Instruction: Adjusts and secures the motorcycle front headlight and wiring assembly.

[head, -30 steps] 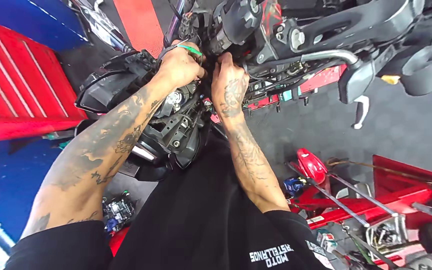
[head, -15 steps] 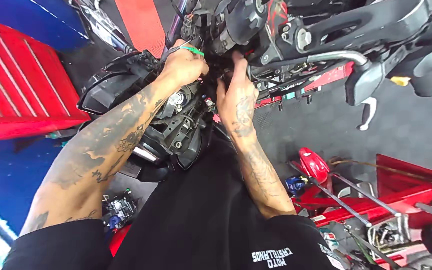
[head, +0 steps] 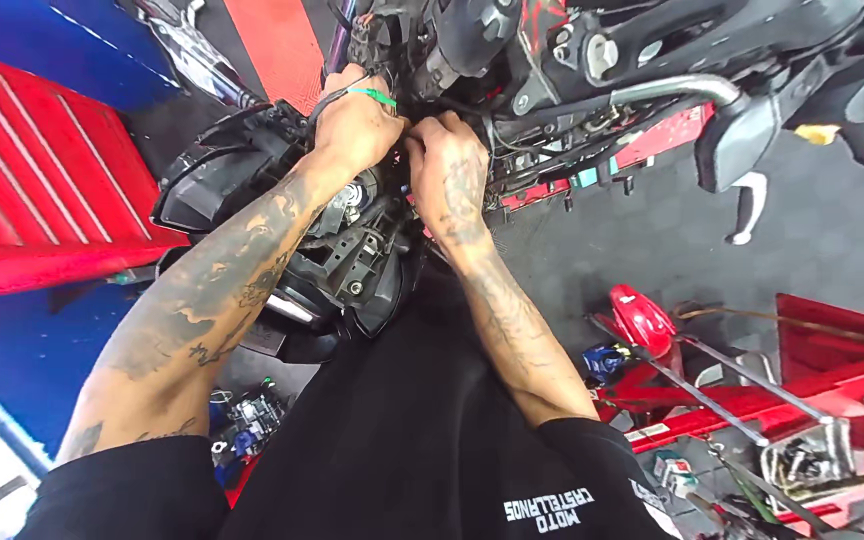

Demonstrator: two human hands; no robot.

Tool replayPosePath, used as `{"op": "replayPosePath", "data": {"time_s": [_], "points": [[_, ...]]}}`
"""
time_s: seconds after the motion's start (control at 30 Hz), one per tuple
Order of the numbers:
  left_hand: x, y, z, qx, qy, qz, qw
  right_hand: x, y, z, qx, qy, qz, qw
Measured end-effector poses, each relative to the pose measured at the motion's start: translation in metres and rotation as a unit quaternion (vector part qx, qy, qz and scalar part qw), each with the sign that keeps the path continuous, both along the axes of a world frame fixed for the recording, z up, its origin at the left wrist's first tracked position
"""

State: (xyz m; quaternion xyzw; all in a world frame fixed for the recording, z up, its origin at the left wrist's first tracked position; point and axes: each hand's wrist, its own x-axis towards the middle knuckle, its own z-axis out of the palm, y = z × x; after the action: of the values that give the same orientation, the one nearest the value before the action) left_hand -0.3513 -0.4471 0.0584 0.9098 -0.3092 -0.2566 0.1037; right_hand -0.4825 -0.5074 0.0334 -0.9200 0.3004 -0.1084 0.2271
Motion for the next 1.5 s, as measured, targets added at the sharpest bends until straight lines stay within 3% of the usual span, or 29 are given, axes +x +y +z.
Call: {"op": "replayPosePath", "data": {"time_s": [0.23, 0.5, 0.87, 1.17, 1.27, 1.4, 1.5], "points": [[0.002, -0.001, 0.002, -0.005, 0.019, 0.031, 0.999, 0.012, -0.004, -0.003, 0.069, 0.068, -0.009, 0.995], [0.003, 0.008, 0.003, -0.045, 0.083, 0.071, 0.993, 0.020, -0.011, -0.003, 0.170, 0.072, -0.036, 0.982], [0.023, 0.034, -0.002, -0.169, 0.106, -0.168, 0.965, 0.016, -0.022, -0.008, 0.165, 0.059, 0.024, 0.984], [0.028, 0.029, 0.003, -0.074, 0.086, -0.176, 0.978, 0.017, -0.024, -0.008, 0.178, 0.072, 0.039, 0.981], [0.027, 0.028, 0.001, -0.075, 0.070, -0.183, 0.978, 0.013, -0.022, -0.008, 0.161, 0.068, 0.031, 0.984], [0.023, 0.029, 0.000, -0.101, 0.060, -0.170, 0.978, -0.006, -0.004, 0.000, 0.051, 0.029, 0.031, 0.998], [0.021, 0.028, 0.000, -0.090, 0.069, -0.160, 0.981, -0.046, 0.006, 0.006, 0.009, -0.037, 0.087, 0.996]]}}
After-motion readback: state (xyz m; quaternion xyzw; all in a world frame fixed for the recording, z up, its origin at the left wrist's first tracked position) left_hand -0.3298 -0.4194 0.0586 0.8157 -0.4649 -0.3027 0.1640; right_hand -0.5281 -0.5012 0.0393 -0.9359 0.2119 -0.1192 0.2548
